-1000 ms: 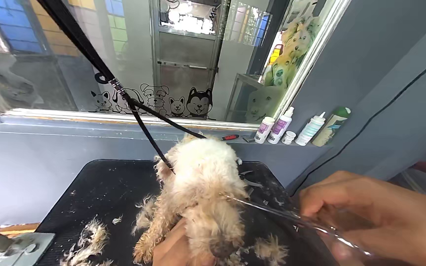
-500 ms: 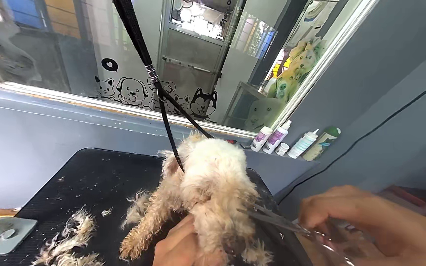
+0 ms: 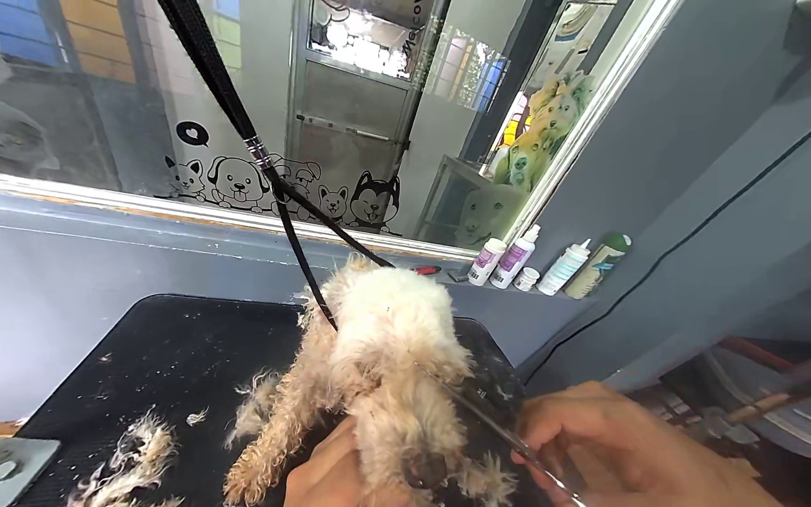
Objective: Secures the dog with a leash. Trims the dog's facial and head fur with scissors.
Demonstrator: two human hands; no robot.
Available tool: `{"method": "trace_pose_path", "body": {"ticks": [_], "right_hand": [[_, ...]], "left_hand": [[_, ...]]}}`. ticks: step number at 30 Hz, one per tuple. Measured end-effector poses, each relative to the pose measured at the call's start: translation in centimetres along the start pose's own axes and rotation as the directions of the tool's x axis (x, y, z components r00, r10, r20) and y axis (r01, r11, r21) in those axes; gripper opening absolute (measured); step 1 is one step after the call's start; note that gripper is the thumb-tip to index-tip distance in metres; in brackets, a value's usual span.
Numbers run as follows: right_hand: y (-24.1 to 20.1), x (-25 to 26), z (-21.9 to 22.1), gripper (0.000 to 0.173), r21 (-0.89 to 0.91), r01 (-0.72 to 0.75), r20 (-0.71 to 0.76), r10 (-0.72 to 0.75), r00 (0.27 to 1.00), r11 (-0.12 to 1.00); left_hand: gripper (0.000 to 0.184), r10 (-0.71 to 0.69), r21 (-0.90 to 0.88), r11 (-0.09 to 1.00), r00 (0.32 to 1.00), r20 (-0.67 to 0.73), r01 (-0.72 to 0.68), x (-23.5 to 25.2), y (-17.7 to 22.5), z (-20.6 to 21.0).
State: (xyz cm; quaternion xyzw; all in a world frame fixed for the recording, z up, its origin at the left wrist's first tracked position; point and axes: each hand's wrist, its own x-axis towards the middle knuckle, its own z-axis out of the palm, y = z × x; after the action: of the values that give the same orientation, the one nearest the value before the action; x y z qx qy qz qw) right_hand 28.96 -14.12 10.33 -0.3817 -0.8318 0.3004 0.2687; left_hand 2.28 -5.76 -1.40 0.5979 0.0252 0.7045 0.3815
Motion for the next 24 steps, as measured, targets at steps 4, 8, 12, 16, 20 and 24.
{"method": "trace_pose_path", "body": {"ticks": [4,8,12,16,20,24], "right_hand": [[0.2,-0.1,0.2,0.028,-0.006,0.011,-0.009,-0.011,1.0,1.0],[-0.1,-0.3,-0.3,0.028,-0.027,-0.022,-0.01,0.021,1.0,0.999],[0.0,-0.1,-0.6,0.03,0.112,-0.003,0.014,0.002,1.0,0.994],[0.0,0.2,0.3,0.036,0.294,0.104,-0.145,-0.064,0.987,0.95],[-0.7,0.1,-0.5,0.03,0.133,0.096,-0.156,-0.075,0.985,0.986],[-3.5,-0.1,-3.4,0.029,-0.186,0.014,-0.01,-0.016,1.0,0.982]], "left_hand": [[0.017,0.01,0.025,1.0,1.0,0.007,-0.01,-0.1,-0.1,0.0],[0.017,0.015,0.017,1.0,1.0,0.009,-0.015,-0.1,-0.1,0.1],[0.017,0.009,0.018,1.0,1.0,0.015,-0.01,0.0,0.0,0.2],[0.019,0.007,0.026,1.0,1.0,0.019,-0.008,0.0,-0.1,0.3],[0.018,0.007,0.026,1.0,1.0,0.014,-0.007,-0.1,-0.1,0.2],[0.019,0.034,0.016,0.999,0.999,0.017,-0.034,0.0,-0.4,0.2]]}}
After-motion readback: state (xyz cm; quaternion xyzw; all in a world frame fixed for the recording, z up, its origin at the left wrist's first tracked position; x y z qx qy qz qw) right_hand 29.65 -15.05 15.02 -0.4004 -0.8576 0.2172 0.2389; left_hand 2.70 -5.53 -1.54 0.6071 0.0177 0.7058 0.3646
